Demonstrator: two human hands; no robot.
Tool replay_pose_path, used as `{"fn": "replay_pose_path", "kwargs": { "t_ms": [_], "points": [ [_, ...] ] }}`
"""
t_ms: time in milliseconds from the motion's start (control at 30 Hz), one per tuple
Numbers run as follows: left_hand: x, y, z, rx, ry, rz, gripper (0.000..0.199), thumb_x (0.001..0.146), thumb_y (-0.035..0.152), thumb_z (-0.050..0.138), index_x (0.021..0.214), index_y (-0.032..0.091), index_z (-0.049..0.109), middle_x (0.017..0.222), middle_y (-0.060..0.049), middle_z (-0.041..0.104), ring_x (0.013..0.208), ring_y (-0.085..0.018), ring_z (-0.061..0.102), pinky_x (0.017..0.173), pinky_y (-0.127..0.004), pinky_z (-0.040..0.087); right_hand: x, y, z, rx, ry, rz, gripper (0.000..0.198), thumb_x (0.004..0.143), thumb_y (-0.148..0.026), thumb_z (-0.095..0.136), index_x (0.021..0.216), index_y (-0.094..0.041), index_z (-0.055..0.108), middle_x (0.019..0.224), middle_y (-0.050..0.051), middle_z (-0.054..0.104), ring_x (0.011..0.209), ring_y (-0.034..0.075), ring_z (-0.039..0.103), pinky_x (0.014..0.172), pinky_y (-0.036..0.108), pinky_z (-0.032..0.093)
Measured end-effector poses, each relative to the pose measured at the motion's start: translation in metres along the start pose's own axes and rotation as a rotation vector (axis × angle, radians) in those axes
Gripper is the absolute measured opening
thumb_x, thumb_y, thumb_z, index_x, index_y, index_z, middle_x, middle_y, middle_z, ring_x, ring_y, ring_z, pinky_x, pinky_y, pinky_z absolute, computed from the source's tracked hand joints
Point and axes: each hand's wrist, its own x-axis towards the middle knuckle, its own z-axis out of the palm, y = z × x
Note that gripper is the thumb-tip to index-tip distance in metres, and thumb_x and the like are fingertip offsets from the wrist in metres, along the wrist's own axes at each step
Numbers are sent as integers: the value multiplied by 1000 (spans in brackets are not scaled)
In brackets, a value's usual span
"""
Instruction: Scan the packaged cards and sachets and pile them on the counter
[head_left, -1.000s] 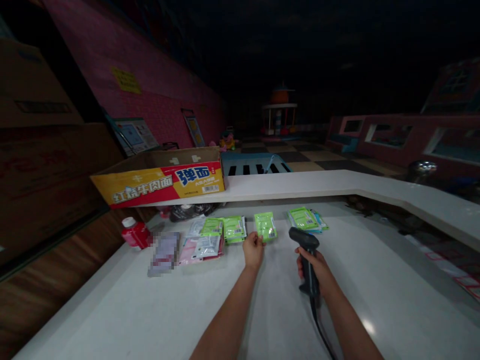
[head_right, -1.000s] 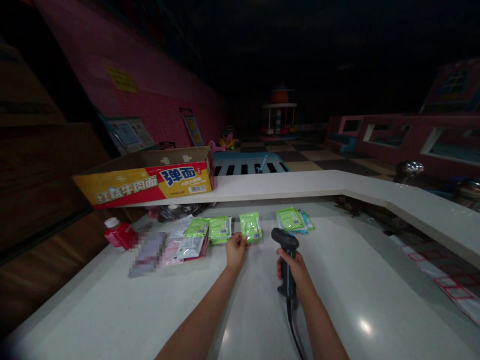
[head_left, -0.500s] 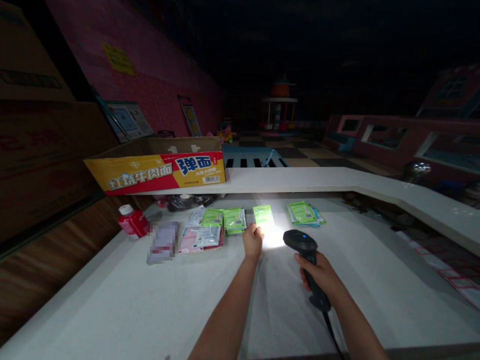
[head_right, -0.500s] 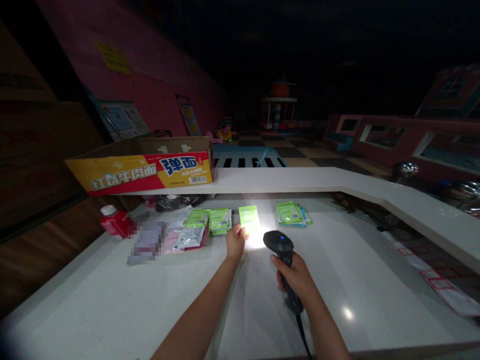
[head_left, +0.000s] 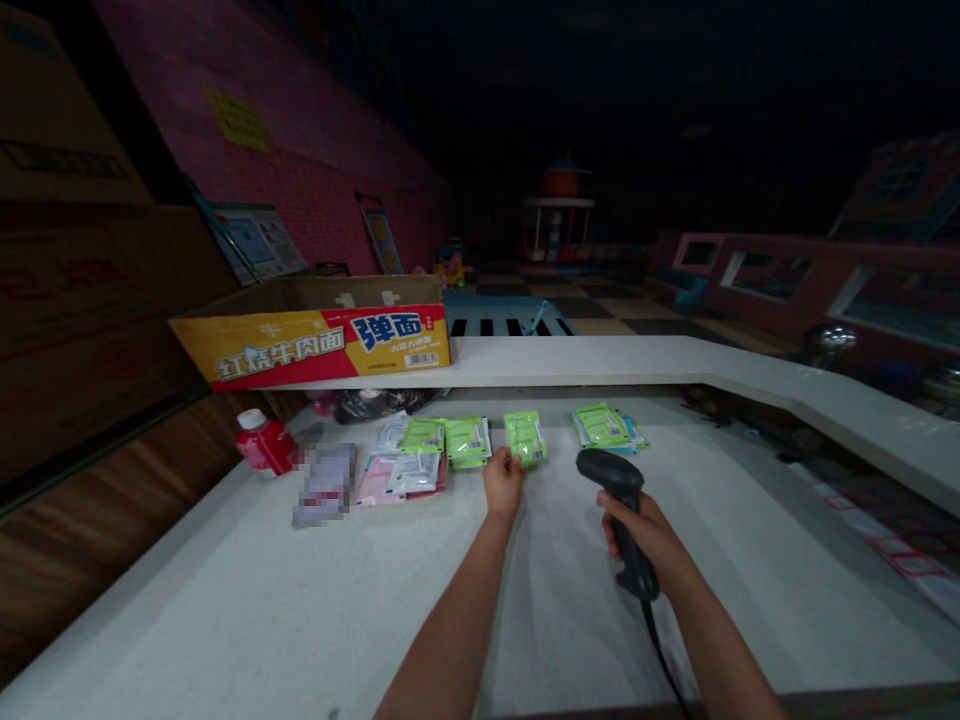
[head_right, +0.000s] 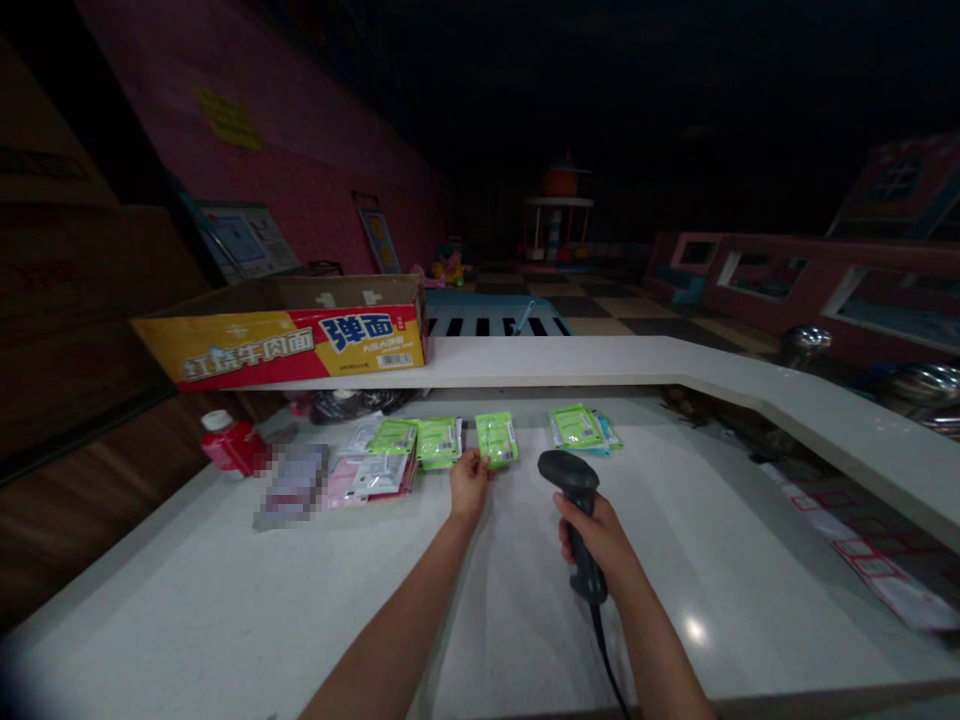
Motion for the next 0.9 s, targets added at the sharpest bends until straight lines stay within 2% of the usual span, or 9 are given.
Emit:
{"fn": "replay_pose_path", "kwargs": {
  "t_ms": [167,333,500,567,733,900],
  "points": [
    [1,-2,0,-26,10,9,21,76,39,54,77,17,55,66,0,57,55,-13,57,52,-25,47,27,5,-13,199,-51,-17,40,68,-53,75,82,-19,59,48,-5,56,35,10,50,34,21,40],
    [0,-1,-1,-34,16,20,23,77,41,55,75,18,53,64,1,57,54,-13,57,50,-25,47,45,22,-24,470,-145,-29,43,67,-55,76,85,-19,62,49,-6,52,37,8,46,36,19,36],
    [-4,4,3,-171,35,-50,32,78,51,54,79,19,49,63,2,56,49,-15,60,44,-25,47,51,37,-28,502,-170,-6,40,70,-54,75,85,-19,62,51,-5,53,38,9,47,37,20,36],
    [-8,6,3,-271,51,-70,36,75,53,58,81,19,47,65,2,58,51,-16,63,47,-27,51,51,39,-28,501,-179,-11,39,71,-53,75,85,-19,62,51,-4,54,39,9,47,37,20,36],
    [-13,16,-10,-457,160,-77,41,67,44,72,85,18,47,70,2,62,59,-16,68,64,-32,58,54,42,-30,524,-200,8,37,71,-51,75,85,-19,63,51,-4,54,40,10,47,38,21,38],
    [7,38,-32,-513,378,-83,31,70,34,71,83,17,49,69,3,60,59,-16,68,64,-32,59,56,45,-31,528,-195,23,36,71,-51,75,83,-19,62,51,-4,54,39,10,47,37,21,38]
  ]
}}
